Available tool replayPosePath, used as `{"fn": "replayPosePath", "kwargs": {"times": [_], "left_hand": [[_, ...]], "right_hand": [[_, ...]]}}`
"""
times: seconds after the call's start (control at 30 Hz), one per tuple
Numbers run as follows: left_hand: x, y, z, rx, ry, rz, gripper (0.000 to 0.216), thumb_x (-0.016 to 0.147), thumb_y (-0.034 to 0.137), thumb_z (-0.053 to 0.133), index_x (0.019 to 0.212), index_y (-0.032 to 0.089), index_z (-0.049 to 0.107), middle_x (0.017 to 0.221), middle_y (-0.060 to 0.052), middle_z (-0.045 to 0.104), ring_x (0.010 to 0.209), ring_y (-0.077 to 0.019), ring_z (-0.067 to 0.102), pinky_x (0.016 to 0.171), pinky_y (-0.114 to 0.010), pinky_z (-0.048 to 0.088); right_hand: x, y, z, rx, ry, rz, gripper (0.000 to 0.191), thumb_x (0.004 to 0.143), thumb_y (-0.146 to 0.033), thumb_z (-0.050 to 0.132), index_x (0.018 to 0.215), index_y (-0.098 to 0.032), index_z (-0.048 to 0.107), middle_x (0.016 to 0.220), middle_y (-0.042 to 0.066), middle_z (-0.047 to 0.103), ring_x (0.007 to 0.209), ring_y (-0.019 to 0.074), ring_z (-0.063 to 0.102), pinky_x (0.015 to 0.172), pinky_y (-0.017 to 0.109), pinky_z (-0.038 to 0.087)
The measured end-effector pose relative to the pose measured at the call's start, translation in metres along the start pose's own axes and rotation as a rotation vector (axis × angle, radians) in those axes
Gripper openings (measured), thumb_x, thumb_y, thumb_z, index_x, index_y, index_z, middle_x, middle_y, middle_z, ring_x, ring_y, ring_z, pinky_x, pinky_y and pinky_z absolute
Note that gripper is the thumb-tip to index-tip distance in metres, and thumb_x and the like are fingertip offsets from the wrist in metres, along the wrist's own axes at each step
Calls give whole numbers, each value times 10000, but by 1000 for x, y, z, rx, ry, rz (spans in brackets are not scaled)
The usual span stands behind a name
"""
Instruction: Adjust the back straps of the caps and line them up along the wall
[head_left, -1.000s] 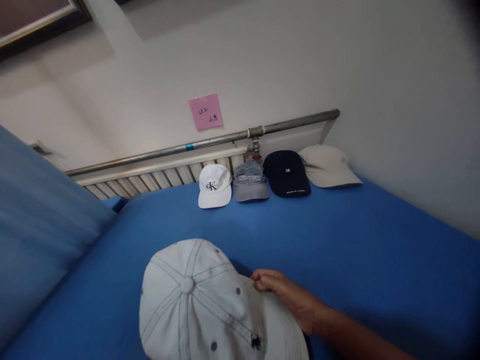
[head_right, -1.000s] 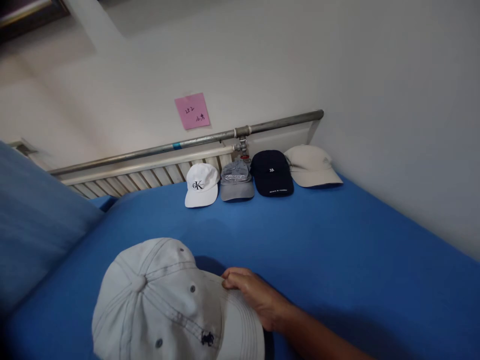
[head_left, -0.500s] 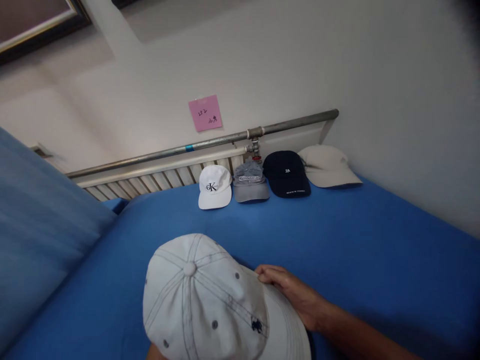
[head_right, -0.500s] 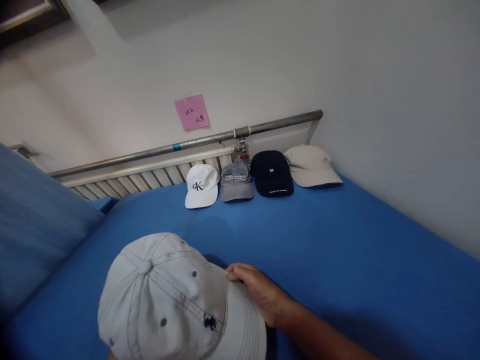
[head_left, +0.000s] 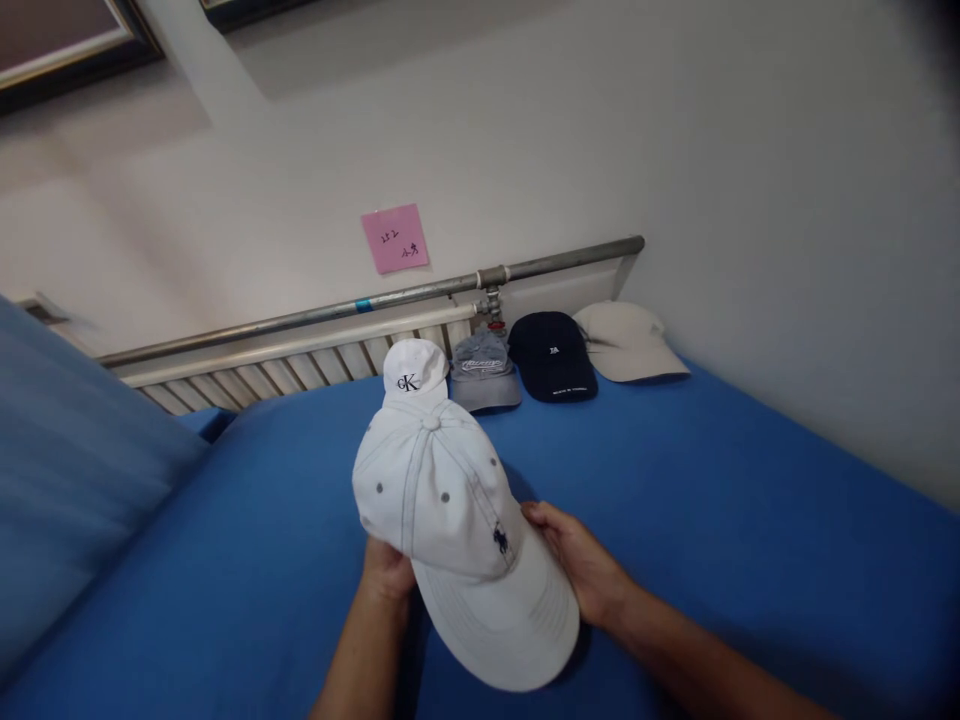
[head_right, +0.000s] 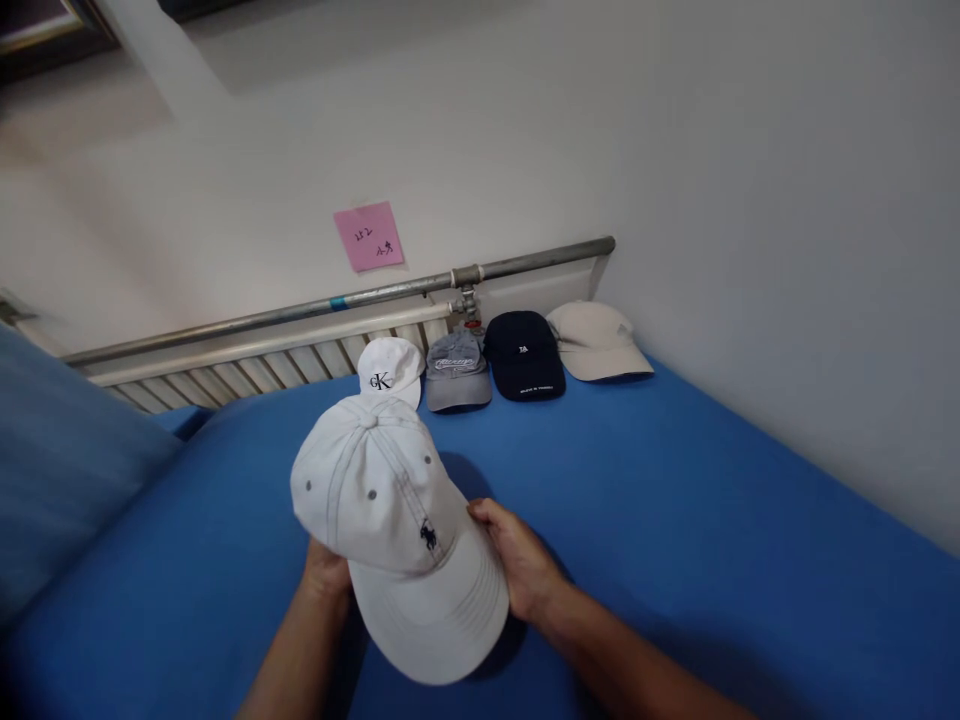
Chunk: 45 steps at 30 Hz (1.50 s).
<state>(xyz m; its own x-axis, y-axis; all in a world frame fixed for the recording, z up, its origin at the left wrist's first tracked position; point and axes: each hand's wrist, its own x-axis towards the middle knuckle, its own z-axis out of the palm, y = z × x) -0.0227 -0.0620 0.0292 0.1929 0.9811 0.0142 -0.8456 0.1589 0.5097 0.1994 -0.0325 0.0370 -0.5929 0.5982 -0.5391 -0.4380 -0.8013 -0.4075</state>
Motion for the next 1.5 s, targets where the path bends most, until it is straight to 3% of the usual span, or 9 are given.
{"fn": "replayPosePath", "kwargs": {"times": [0.2,0.33,0.47,0.83,0.93,1.07,1.2,1.37,1.5], "left_hand": [[11,1,-3,-147,110,107,384,922,149,371,1029,153,739,887,-67,770,919,-153,708,949,-227,479],[15,-5,12,-151,292,167,442,979,189,274,1257,166,616,877,-71,767,876,-156,717,902,-247,509],[16,-11,25,-177,227,211,468,1005,283,232,1229,150,621,970,-93,754,934,-171,705,979,-320,473],[18,-13,12,-167,337,31,321,946,184,413,1014,199,726,909,-43,771,880,-177,722,954,-307,511],[18,-5,7,-150,414,19,321,935,177,423,1021,205,730,875,-50,773,839,-191,729,936,-329,525],[17,8,0,-105,534,63,333,927,168,432,1117,209,703,838,-69,772,791,-216,734,852,-353,568],[16,12,-9,-65,518,39,366,899,150,462,1205,201,657,878,-91,769,838,-239,732,900,-389,547],[16,5,-9,-14,495,-122,267,855,111,490,984,144,721,925,-123,761,912,-265,718,992,-426,482],[15,0,-3,28,542,-186,257,851,82,478,931,122,719,917,-111,763,894,-257,721,985,-406,489]], "right_hand": [[7,-6,-4,-2,-18,-53,165,788,-245,533,699,-150,634,573,33,664,555,171,628,705,307,489],[11,-10,-7,-10,-10,-101,198,795,-265,522,682,-158,645,562,33,663,573,181,638,721,314,491],[15,-12,-10,3,21,-115,200,793,-244,505,700,-155,659,594,43,685,607,191,652,736,324,494],[12,-6,1,41,82,-163,126,759,-244,576,693,-163,645,607,13,653,608,158,608,707,293,470],[6,-8,3,42,13,-207,33,709,-194,634,712,-162,643,667,-3,672,651,139,611,720,278,456],[2,-7,2,-18,-127,-251,182,642,-153,724,812,-162,659,760,-17,683,741,123,611,745,252,430],[5,-5,0,-30,-181,-200,166,642,-159,697,792,-177,630,737,-26,655,719,123,589,748,263,416],[11,-13,0,-57,-307,-246,381,575,-100,621,950,-164,649,872,20,695,830,176,617,832,309,415],[11,-19,2,-21,-277,-240,285,609,-129,649,890,-172,636,802,-6,687,767,152,612,801,293,415]]}}
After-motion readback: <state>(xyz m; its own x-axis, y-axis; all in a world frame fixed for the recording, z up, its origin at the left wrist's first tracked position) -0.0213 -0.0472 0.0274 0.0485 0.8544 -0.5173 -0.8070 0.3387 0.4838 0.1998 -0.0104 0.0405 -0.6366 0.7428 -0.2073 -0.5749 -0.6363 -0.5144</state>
